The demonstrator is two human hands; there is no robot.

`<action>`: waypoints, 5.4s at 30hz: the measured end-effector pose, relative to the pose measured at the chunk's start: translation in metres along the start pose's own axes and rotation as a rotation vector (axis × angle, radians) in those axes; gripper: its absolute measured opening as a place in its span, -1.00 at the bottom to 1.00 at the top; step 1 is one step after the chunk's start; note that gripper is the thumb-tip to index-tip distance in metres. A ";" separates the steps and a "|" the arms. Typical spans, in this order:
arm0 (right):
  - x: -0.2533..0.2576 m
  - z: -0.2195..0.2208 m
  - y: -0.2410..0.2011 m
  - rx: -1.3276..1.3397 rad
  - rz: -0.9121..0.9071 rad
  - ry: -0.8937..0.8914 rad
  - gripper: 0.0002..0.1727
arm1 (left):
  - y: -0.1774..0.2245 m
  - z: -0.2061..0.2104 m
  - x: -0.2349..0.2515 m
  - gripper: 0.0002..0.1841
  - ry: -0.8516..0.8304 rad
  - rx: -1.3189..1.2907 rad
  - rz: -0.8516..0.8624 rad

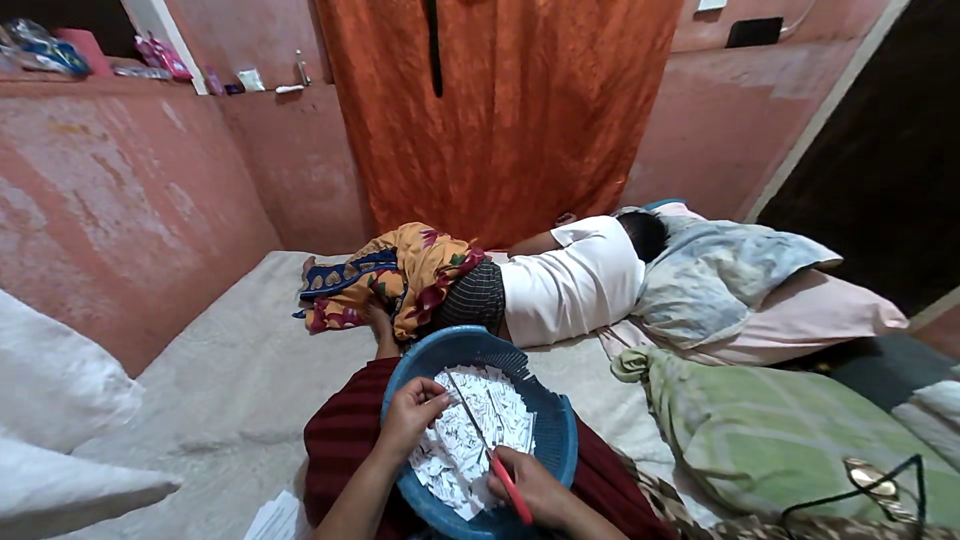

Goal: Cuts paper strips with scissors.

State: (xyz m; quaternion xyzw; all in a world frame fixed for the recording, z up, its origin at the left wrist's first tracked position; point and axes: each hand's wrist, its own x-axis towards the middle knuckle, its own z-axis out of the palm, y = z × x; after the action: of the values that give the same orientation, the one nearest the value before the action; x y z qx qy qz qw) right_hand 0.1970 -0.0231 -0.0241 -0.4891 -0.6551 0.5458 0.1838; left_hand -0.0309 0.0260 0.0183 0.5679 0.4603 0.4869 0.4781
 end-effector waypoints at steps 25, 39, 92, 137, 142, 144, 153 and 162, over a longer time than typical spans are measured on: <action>0.001 0.002 0.006 0.016 -0.055 0.078 -0.56 | 0.000 0.002 -0.001 -0.87 0.053 -0.017 0.046; 0.003 -0.001 0.002 -0.010 -0.002 0.019 -0.42 | 0.004 0.006 -0.002 -0.89 0.172 -0.037 0.055; 0.003 0.002 0.001 -0.102 0.020 0.011 -0.39 | 0.003 0.007 -0.004 -0.90 0.113 -0.040 -0.013; -0.007 0.010 0.008 0.133 -0.338 0.266 -0.33 | -0.009 0.064 0.060 -0.73 -0.691 1.278 0.315; -0.006 0.011 0.006 0.115 -0.358 0.266 -0.27 | -0.034 0.068 0.057 -0.55 -0.763 1.213 0.423; -0.007 0.012 0.007 0.115 -0.361 0.271 -0.29 | -0.038 0.070 0.059 -0.61 -0.743 1.234 0.476; -0.007 0.011 0.010 0.117 -0.380 0.292 -0.24 | -0.003 0.039 0.061 -0.75 -0.523 1.084 0.220; -0.008 0.011 0.010 0.179 -0.352 0.317 -0.38 | 0.010 -0.007 0.039 -0.80 -0.059 0.250 -0.016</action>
State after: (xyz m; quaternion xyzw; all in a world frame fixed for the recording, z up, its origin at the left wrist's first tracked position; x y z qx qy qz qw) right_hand 0.1961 -0.0367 -0.0342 -0.4286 -0.6422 0.4777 0.4191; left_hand -0.0330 0.0643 0.0336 0.6337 0.5076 0.4048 0.4206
